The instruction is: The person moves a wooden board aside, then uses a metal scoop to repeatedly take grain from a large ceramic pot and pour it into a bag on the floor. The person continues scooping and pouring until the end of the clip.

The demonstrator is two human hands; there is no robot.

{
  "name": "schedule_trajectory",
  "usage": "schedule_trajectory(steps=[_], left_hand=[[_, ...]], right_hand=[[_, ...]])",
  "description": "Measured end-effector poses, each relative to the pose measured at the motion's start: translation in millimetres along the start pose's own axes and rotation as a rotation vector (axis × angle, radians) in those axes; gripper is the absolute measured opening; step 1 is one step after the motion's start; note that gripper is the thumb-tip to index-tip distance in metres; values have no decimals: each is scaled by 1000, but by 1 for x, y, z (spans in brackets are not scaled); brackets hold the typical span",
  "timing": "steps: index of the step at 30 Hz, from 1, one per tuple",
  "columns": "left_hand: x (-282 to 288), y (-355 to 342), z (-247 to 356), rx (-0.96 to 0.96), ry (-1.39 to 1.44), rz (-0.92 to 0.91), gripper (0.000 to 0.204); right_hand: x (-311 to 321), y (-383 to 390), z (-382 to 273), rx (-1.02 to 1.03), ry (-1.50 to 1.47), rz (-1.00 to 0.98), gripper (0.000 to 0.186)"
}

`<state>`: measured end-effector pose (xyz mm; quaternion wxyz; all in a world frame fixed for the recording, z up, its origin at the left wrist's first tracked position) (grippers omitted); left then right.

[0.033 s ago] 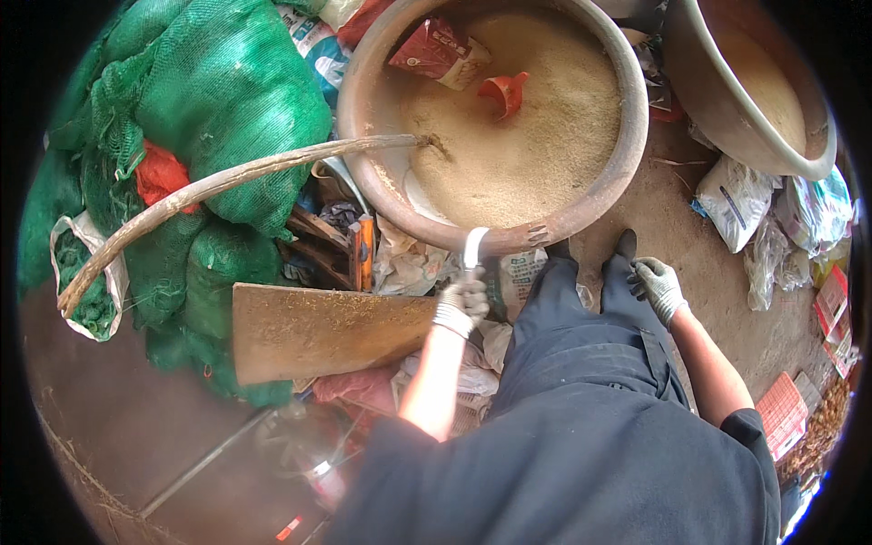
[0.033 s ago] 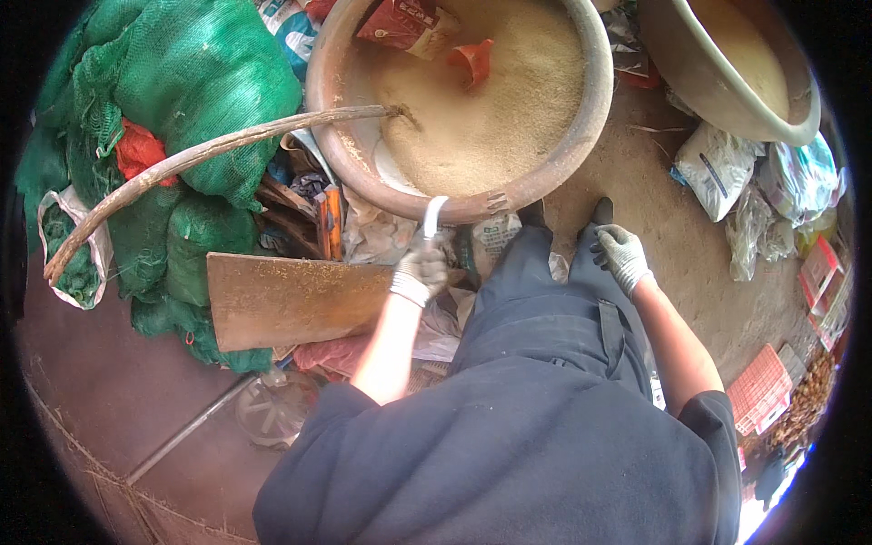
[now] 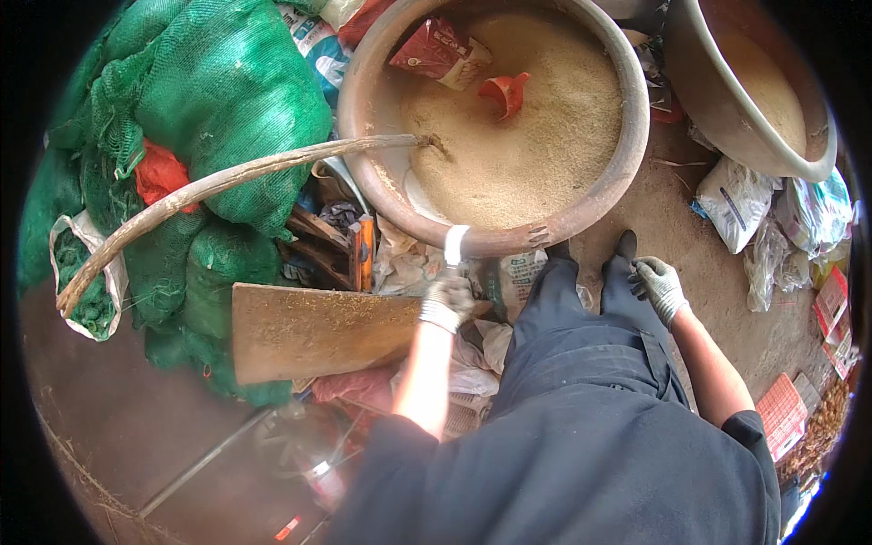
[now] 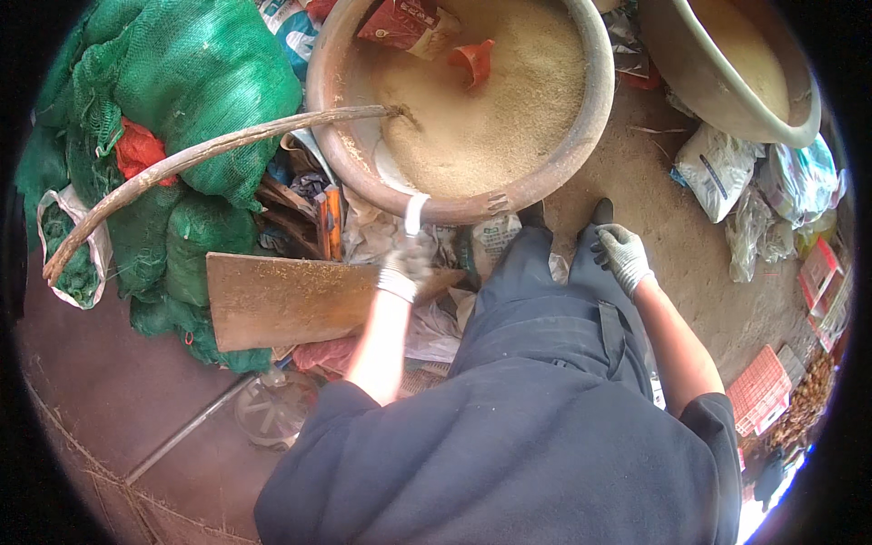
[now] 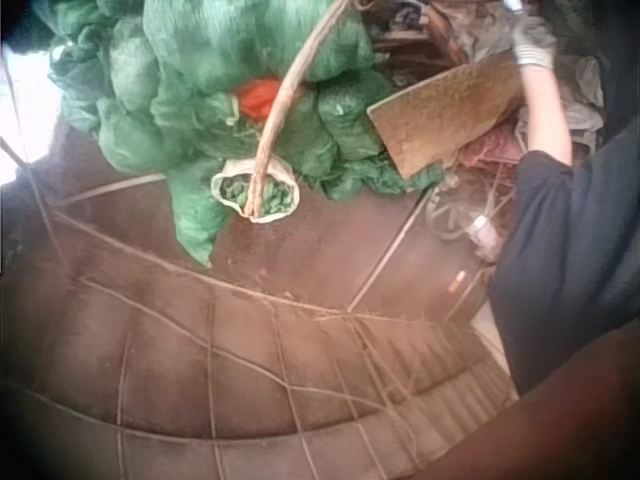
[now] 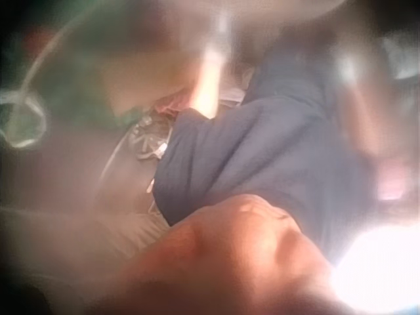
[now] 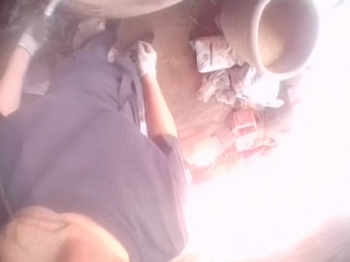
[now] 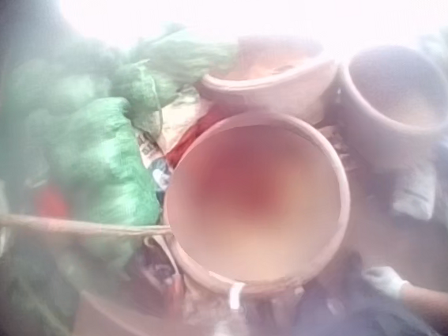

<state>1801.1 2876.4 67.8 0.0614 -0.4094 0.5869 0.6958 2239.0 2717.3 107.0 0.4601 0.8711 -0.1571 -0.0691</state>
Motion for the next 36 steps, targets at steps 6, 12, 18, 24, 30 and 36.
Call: schedule_trajectory(steps=[6,12,18,24,30,36], left_hand=[[-83,62,200,-1282,-1778,984,29],[-79,52,158,-500,-2824,1212,25],[-101,35,-62,-464,-1755,80,34],[-70,10,-84,-4,129,14,34],[-9,46,108,-548,-473,501,23],[-155,73,173,-1100,-2275,1144,32]], right_hand=[[8,-1,-1,-3,46,38,29],[-20,6,-13,-10,38,-23,26],[-27,5,2,-18,33,-32,25],[-14,9,2,-14,82,-25,28],[-5,5,3,-2,81,-3,28],[-7,5,4,26,80,-31,31]])
Point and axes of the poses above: each hand's wrist, its own y-axis away from the middle knuckle, its own x-axis out of the back of the hand, z = x × y, the point moved 6 cm from there along -y, towards the middle knuckle, and after that the axes turned 2 degrees about y, right-handed, at the moved point
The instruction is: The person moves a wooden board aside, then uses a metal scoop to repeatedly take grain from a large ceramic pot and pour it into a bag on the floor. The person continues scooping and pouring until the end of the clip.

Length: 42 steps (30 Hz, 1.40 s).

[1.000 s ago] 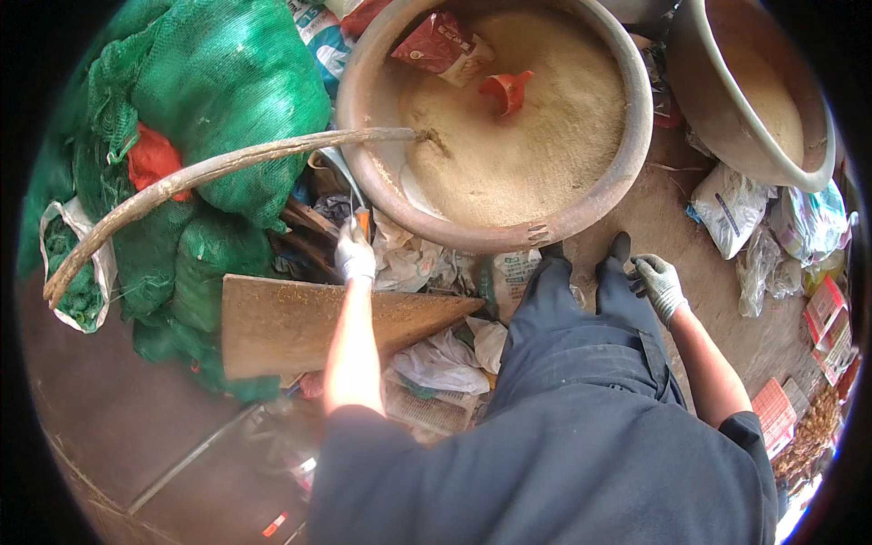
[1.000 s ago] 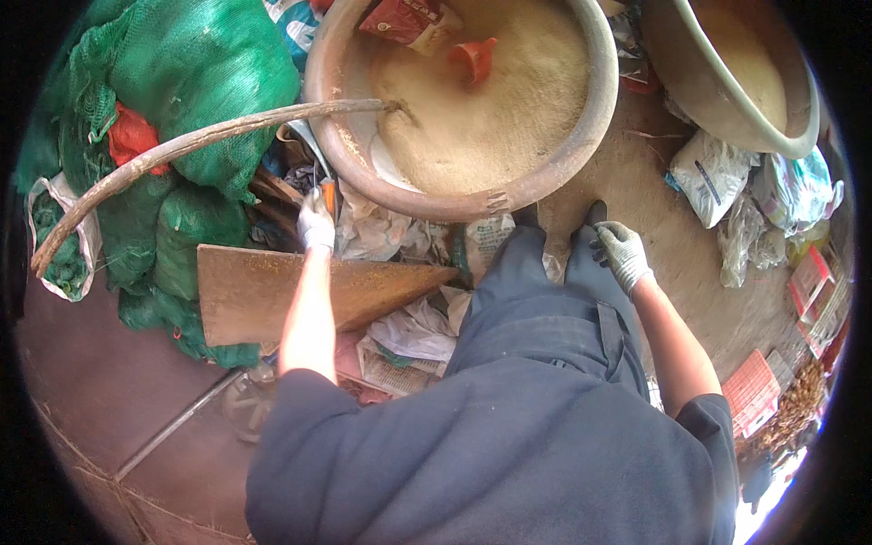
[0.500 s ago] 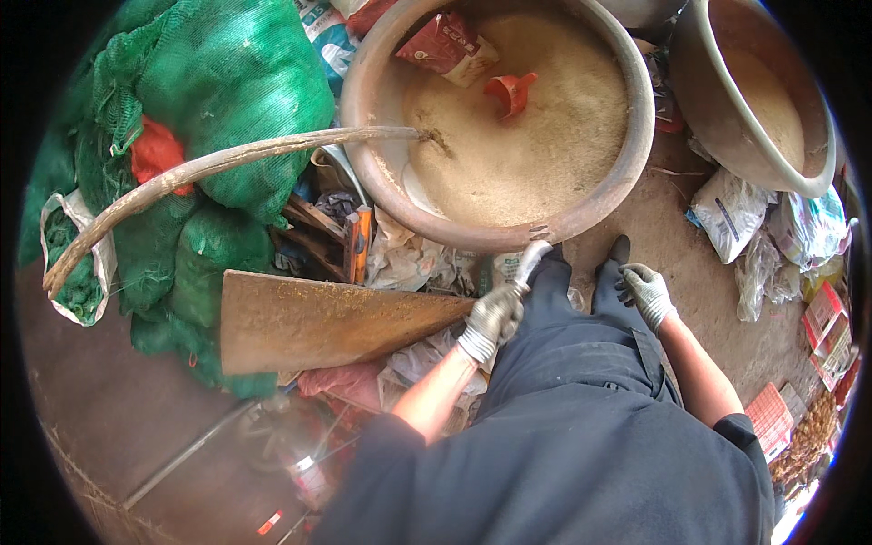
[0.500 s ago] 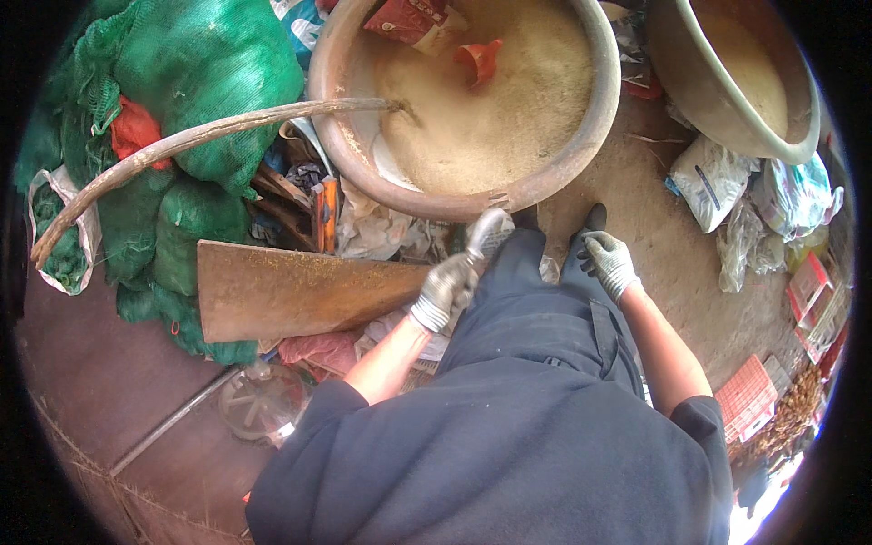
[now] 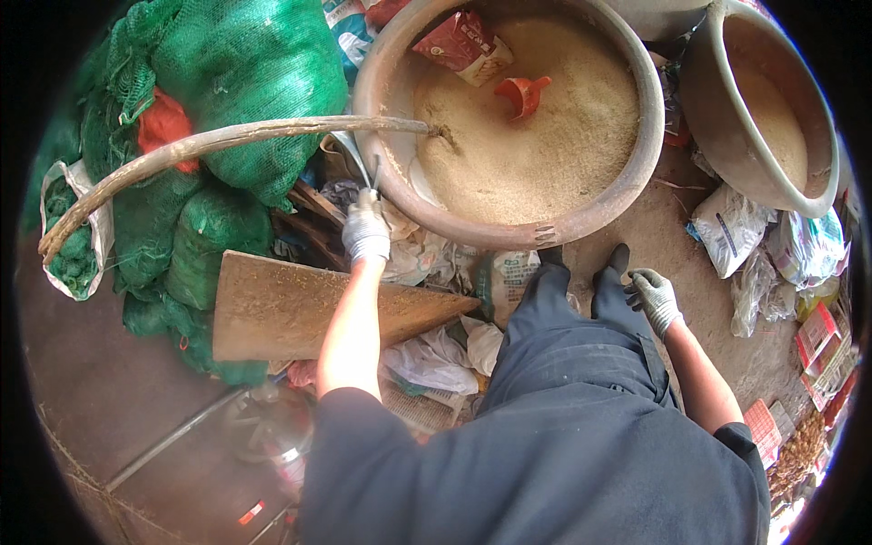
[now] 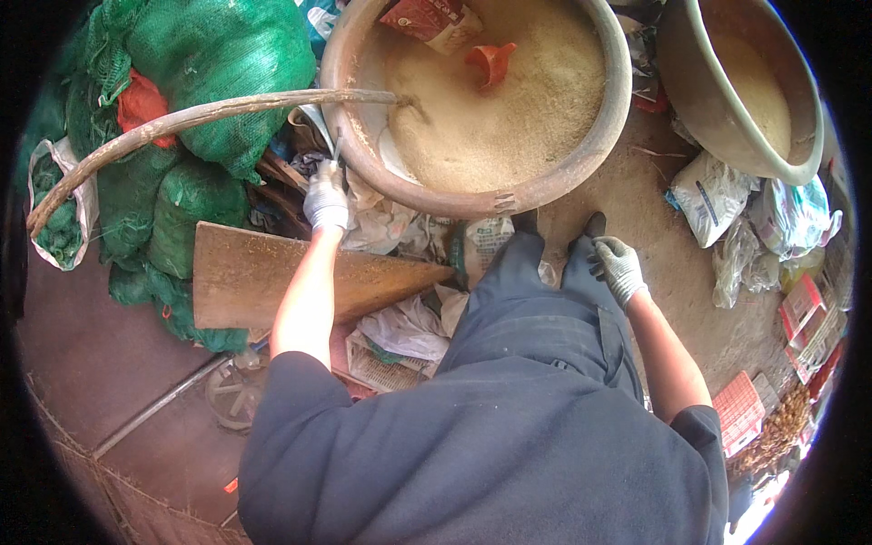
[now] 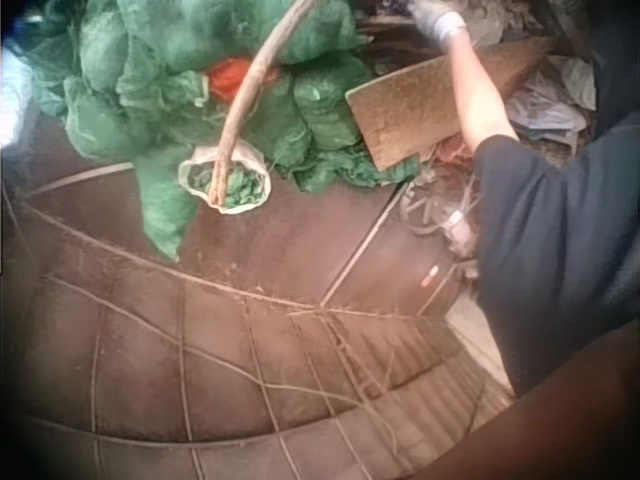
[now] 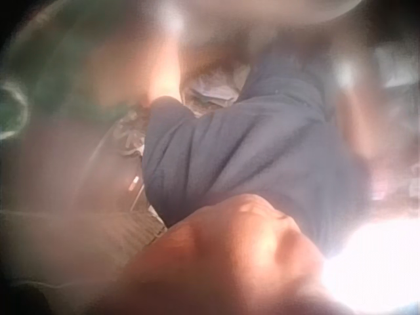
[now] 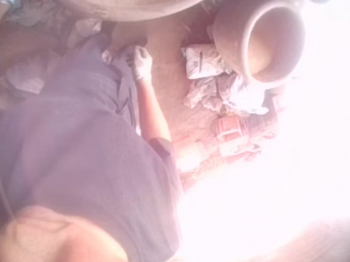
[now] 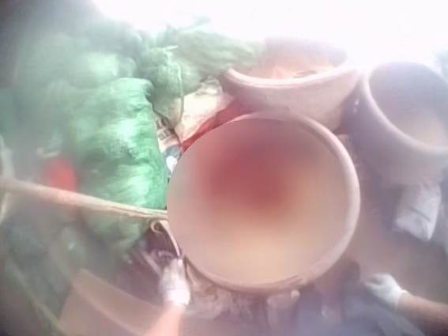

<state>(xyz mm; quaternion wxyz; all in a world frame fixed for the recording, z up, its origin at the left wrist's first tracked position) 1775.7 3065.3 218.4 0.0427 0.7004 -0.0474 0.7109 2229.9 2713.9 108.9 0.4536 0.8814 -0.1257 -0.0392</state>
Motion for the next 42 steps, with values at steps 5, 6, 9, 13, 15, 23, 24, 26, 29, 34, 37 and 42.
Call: schedule_trajectory(steps=[5,6,9,13,15,23,24,26,29,34,37,42], left_hand=[[-102,82,-17,-68,-203,-422,31],[-122,125,-3,-74,-37,-568,31],[-50,210,146,-463,621,-797,33],[-51,240,157,709,1636,-1212,28],[-84,236,137,1216,2097,-1137,28],[-129,29,-102,498,1257,-284,34],[-82,6,-76,375,744,-38,33],[-8,-15,-30,52,292,29,25],[-41,-1,-27,-136,-342,-116,18],[-47,130,85,-456,-113,-559,51],[-41,191,160,-575,205,-804,32],[-20,139,103,6,367,-447,28]], right_hand=[[-4,3,-3,11,-41,12,29],[-5,6,-2,10,-52,28,28],[3,9,11,-71,-51,79,28],[4,13,18,-86,6,58,29],[5,13,25,-109,23,59,30],[-12,-5,-5,-47,15,13,30],[-9,-6,-7,-31,12,23,29],[-12,-3,-20,-19,7,18,29],[-16,-3,-24,-4,-21,11,29],[-6,0,0,-42,-55,35,29],[-8,-4,22,-76,-34,25,28],[-14,-1,27,-71,-18,6,28]])
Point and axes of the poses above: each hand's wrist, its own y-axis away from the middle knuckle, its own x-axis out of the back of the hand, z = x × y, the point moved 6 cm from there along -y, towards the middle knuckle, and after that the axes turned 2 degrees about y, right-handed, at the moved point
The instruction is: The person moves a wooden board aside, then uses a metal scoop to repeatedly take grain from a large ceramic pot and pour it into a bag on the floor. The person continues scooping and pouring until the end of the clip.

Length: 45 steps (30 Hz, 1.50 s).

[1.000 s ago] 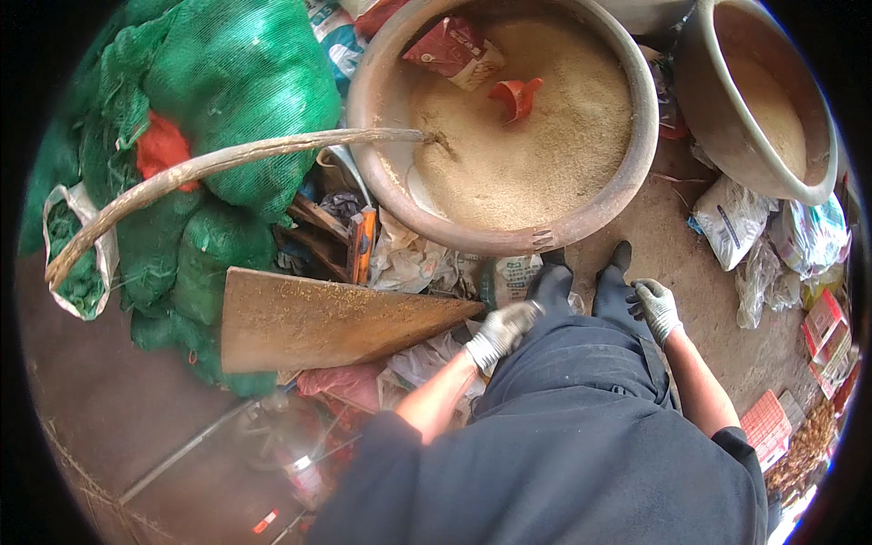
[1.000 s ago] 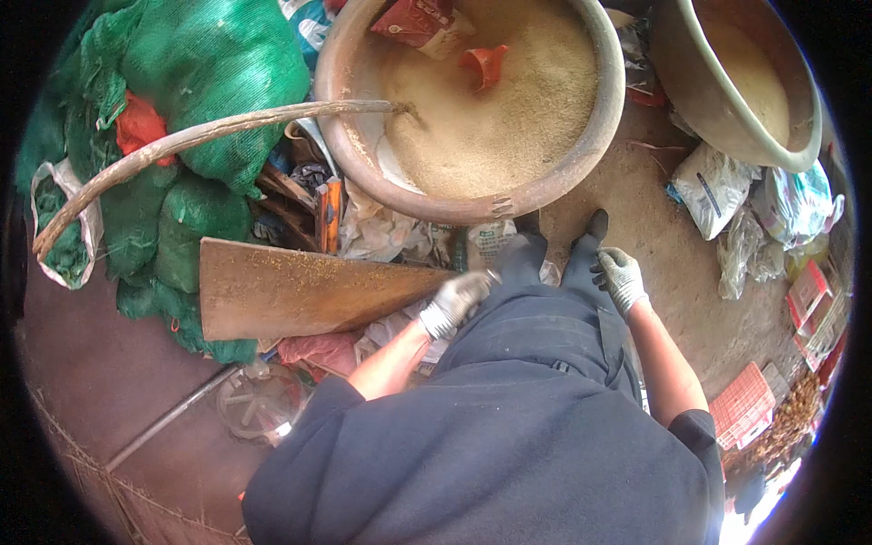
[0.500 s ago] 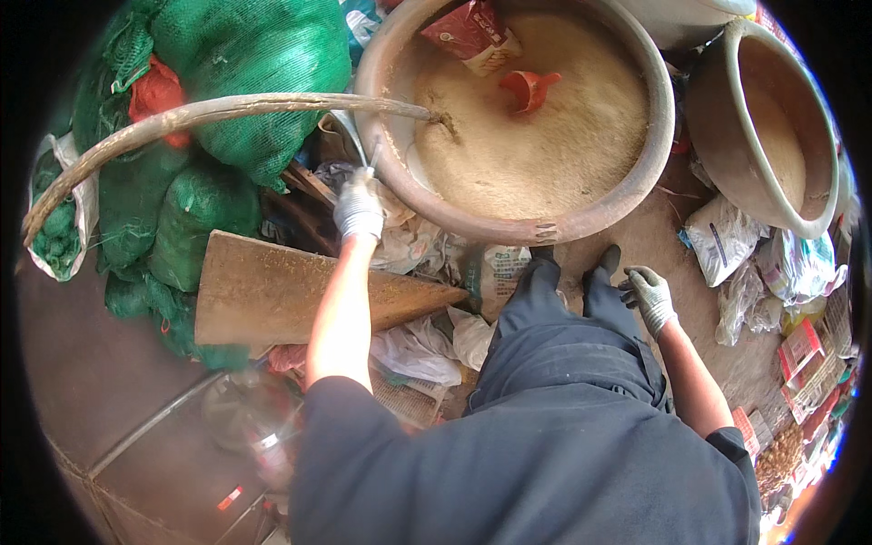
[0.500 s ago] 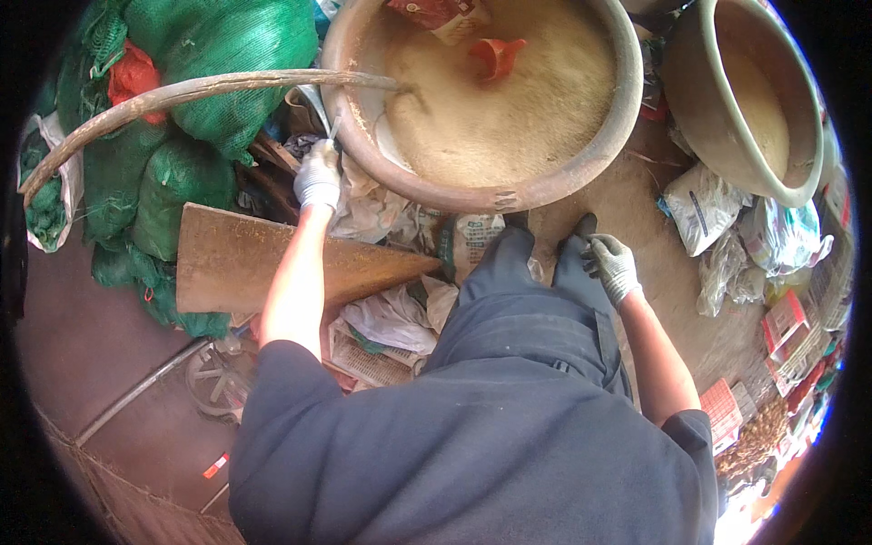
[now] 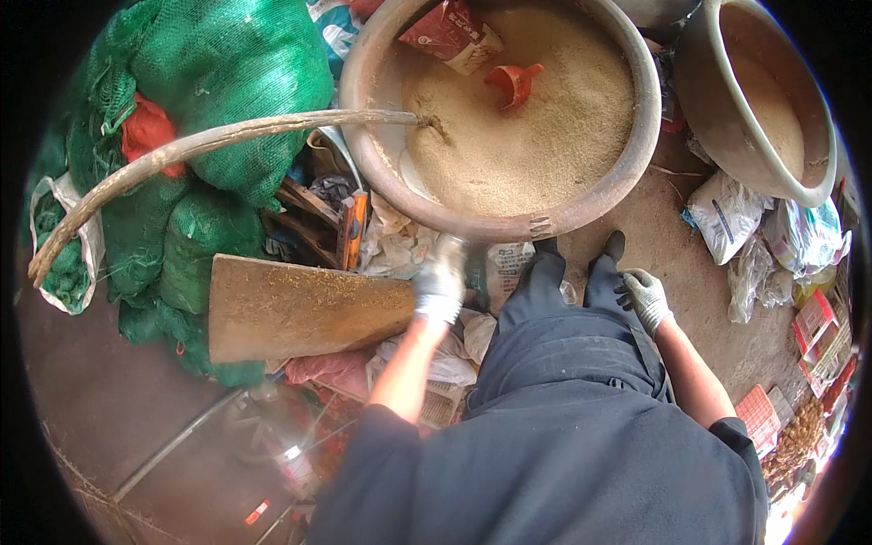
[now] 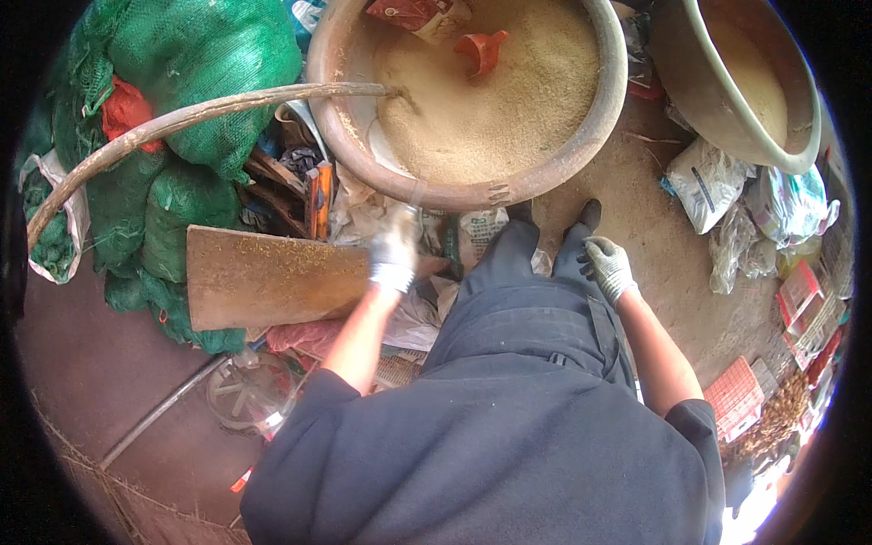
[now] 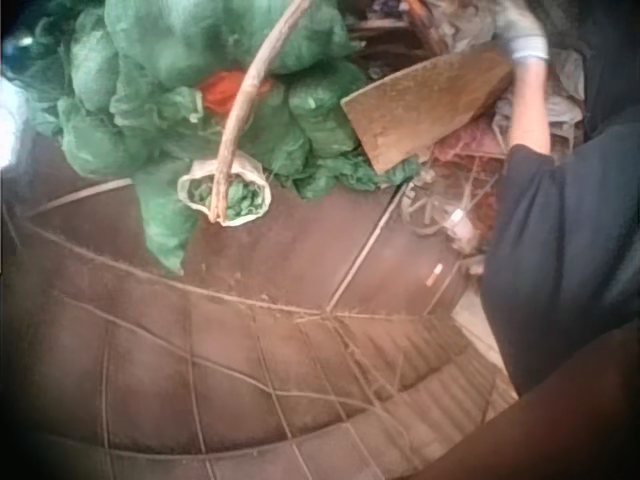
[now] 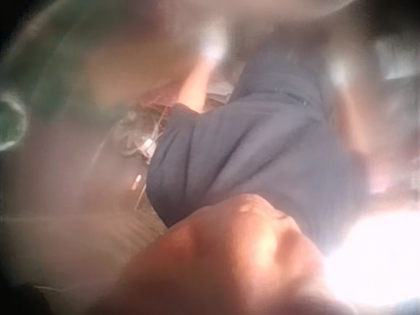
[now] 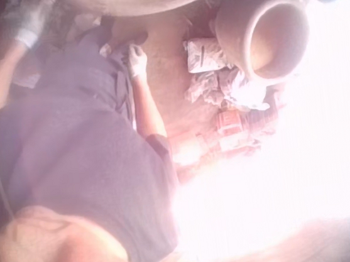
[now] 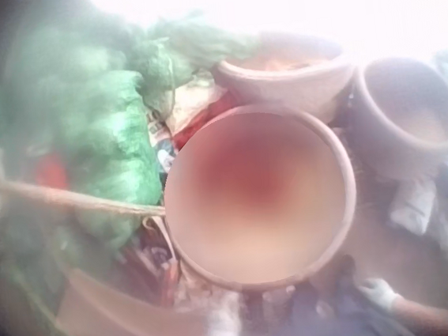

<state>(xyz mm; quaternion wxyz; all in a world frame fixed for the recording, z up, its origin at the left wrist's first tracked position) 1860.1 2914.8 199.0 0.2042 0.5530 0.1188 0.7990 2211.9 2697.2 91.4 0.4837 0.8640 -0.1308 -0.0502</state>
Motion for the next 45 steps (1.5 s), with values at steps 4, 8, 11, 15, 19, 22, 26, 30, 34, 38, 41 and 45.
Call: schedule_trajectory(steps=[4,8,11,15,19,22,26,30,34,38,41,45], left_hand=[[20,-43,-75,64,-414,150,33],[-29,-9,-12,-199,-367,-178,34],[-59,42,59,-440,-240,-332,34],[-25,6,5,-234,-51,80,28],[20,-35,-61,65,-439,227,25],[-28,-17,-33,27,-179,-197,31],[-94,60,65,-695,200,-225,29],[-72,32,38,541,1400,-508,24],[-96,12,-54,798,2074,-684,21],[-34,-50,-163,812,1432,-174,26],[81,-117,-158,407,411,405,36],[111,-143,-90,50,-461,274,30]], right_hand=[[-2,1,-11,10,8,-17,28],[4,-2,-17,58,-11,6,28],[10,0,-20,14,-32,23,28],[16,6,-14,24,-18,35,29],[19,10,-6,-13,42,23,29],[17,8,1,-26,19,13,30],[13,3,-5,-7,24,18,30],[14,10,-13,9,31,49,29],[13,0,-10,0,0,31,27],[10,2,-10,-3,39,25,27],[6,-4,-13,11,32,10,28],[5,-3,-16,26,-7,23,28]])
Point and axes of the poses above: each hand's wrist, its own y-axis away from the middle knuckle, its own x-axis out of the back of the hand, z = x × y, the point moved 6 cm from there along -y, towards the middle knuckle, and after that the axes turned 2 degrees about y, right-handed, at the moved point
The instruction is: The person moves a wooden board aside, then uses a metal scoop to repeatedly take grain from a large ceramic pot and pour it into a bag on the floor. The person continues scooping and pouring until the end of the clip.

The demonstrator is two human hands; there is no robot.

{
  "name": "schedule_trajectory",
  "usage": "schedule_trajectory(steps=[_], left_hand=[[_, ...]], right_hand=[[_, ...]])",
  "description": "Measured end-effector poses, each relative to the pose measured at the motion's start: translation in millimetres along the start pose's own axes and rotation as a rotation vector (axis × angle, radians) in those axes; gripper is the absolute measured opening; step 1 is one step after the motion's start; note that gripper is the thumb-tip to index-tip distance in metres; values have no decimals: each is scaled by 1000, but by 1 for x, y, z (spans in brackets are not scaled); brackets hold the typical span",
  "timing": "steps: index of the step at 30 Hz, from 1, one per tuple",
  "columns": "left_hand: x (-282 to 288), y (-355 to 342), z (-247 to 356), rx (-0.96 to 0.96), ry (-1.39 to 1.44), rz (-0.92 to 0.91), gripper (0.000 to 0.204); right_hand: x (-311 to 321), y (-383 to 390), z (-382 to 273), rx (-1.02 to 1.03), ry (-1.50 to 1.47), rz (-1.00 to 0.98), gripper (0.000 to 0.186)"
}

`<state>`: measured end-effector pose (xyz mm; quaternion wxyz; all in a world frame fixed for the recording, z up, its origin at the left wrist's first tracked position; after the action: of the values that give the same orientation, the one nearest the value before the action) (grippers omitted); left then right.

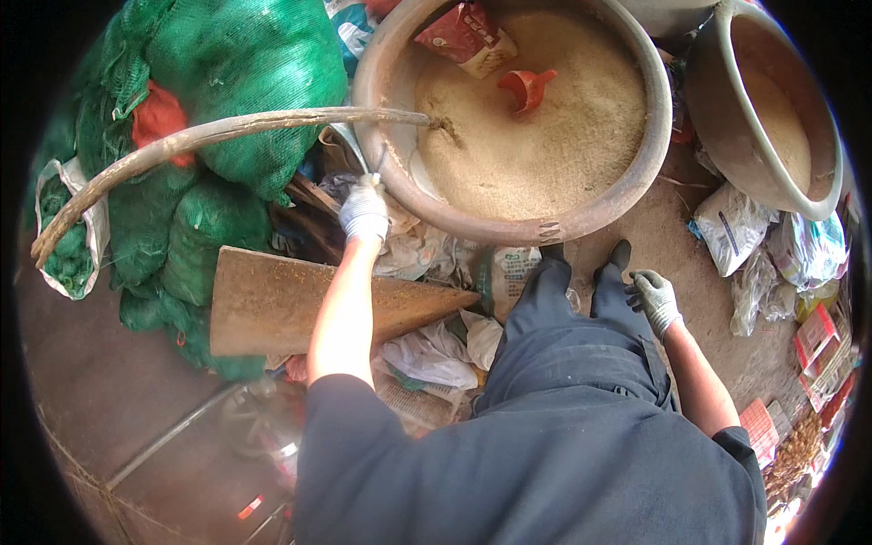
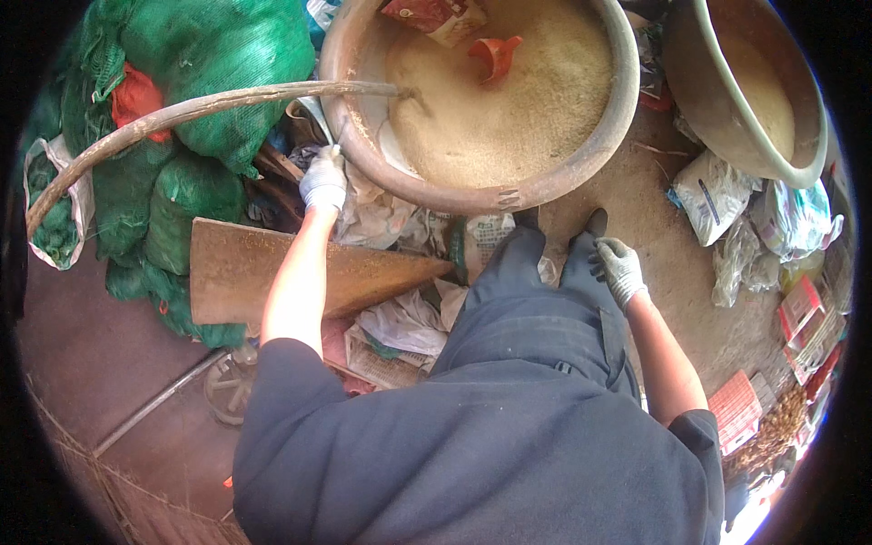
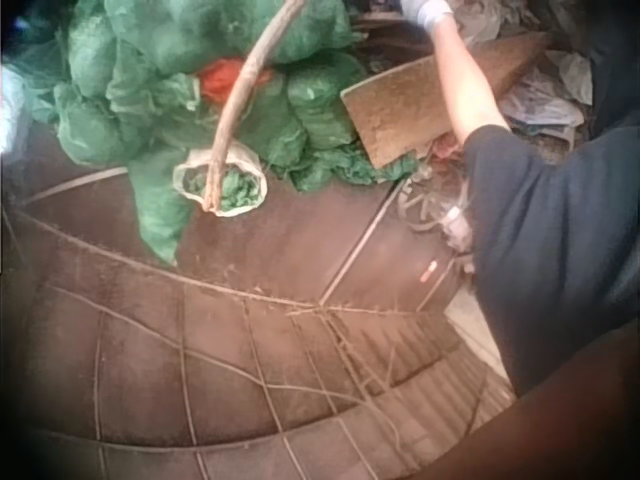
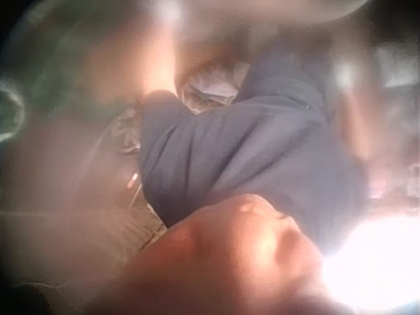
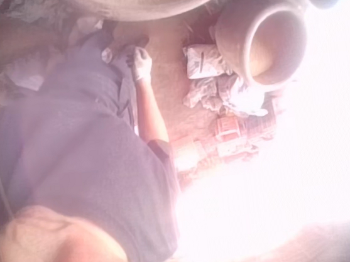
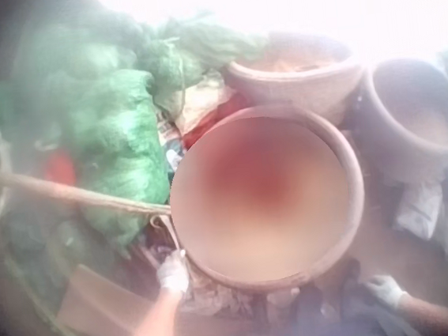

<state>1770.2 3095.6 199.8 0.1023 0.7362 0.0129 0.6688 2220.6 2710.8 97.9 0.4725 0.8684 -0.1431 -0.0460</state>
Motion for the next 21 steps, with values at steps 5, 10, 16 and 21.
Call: schedule_trajectory(steps=[5,10,16,21], left_hand=[[-82,58,4,-234,-307,-320,30],[-24,188,161,-657,563,-603,25],[-90,191,141,1032,2289,-1191,17],[-115,99,9,419,1910,-870,24]], right_hand=[[1,6,-2,-1,-38,26,29],[11,4,27,-62,-54,49,28],[7,10,32,-55,-21,22,29],[8,13,17,-16,5,44,31]])
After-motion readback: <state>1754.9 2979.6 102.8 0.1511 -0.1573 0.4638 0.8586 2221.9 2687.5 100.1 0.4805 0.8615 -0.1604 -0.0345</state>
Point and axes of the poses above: each hand's wrist, its own y-axis away from the middle knuckle, its own x-axis out of the back of the hand, z = x × y, the point moved 6 cm from there along -y, towards the middle knuckle, and after that the axes turned 2 degrees about y, right-handed, at the moved point
